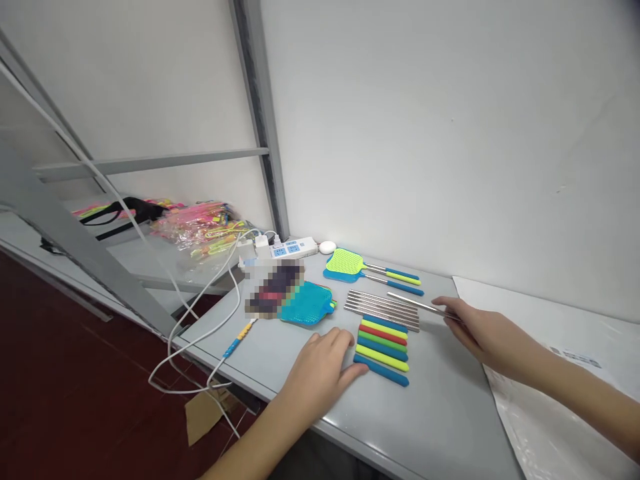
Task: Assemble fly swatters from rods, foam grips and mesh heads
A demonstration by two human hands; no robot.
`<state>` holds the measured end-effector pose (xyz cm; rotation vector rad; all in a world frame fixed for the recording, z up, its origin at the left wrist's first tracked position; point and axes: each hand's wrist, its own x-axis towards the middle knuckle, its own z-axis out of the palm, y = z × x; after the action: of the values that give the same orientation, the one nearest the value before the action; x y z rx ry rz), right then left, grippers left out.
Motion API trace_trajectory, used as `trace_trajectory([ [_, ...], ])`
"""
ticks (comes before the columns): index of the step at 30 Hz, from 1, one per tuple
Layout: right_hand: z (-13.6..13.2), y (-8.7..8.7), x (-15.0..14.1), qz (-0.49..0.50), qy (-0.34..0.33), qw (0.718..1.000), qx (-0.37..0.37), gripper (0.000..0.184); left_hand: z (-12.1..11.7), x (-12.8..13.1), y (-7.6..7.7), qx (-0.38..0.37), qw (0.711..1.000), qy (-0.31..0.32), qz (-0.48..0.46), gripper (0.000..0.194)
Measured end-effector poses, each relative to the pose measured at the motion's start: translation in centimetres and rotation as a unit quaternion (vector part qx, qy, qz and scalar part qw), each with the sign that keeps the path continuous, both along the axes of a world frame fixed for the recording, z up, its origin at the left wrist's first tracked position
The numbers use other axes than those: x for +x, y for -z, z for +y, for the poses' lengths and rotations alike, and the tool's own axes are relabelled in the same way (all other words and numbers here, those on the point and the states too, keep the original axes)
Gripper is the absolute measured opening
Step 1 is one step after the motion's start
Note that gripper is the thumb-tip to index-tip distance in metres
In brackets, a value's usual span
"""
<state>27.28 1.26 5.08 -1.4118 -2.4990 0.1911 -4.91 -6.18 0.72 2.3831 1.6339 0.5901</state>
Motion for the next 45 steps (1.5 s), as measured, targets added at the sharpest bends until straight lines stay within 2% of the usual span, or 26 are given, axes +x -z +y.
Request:
trace_trajectory([
  [5, -0.4, -3.1, -2.8, 0.108, -0.021, 0.994, -0.008, 0.020, 0.0, 0.0, 0.0, 0.000, 1.000, -0.002, 0.006, 0.025],
  [10, -0.4, -6.9, -2.1, 0.221, 0.077, 0.971, -0.040, 0.025, 0.0, -0.1, -0.1, -0.016, 1.000, -0.002, -0.003, 0.025],
  [13, 0.4, -7.8, -1.4, 0.282, 0.123, 0.950, -0.048, 0.028, 0.0, -0.1, -0.2, -0.019, 1.000, -0.003, -0.001, 0.023],
  [16, 1.3, -7.2, -2.0, 0.360, 0.107, 0.925, -0.057, 0.028, 0.0, -0.2, -0.2, -0.020, 1.000, -0.004, 0.001, 0.020],
  [20, 1.9, -5.2, -4.3, 0.449, 0.033, 0.886, -0.107, 0.029, 0.2, -0.3, 0.3, -0.021, 1.000, -0.002, -0.005, 0.016],
  [22, 1.8, -4.1, -5.5, 0.451, 0.020, 0.883, -0.130, 0.027, 0.3, -0.3, 0.6, -0.025, 1.000, -0.001, -0.011, 0.015],
  [26, 1.5, -2.7, -7.0, 0.388, 0.013, 0.914, -0.121, 0.046, 0.4, -0.2, 0.8, -0.036, 0.999, -0.006, -0.017, 0.015],
  [31, 2.0, -2.1, -7.5, 0.269, 0.008, 0.957, -0.111, 0.042, 0.4, -0.1, 0.4, -0.059, 0.998, -0.019, -0.009, 0.015],
  [39, 3.6, -0.7, -7.0, 0.196, 0.004, 0.973, -0.124, 0.039, 0.6, -0.1, 0.1, -0.098, 0.995, -0.017, -0.020, 0.015],
  [45, 5.7, 0.1, -6.8, 0.141, 0.012, 0.983, -0.117, 0.044, 0.8, -0.1, -0.2, -0.110, 0.994, -0.009, -0.011, 0.017],
])
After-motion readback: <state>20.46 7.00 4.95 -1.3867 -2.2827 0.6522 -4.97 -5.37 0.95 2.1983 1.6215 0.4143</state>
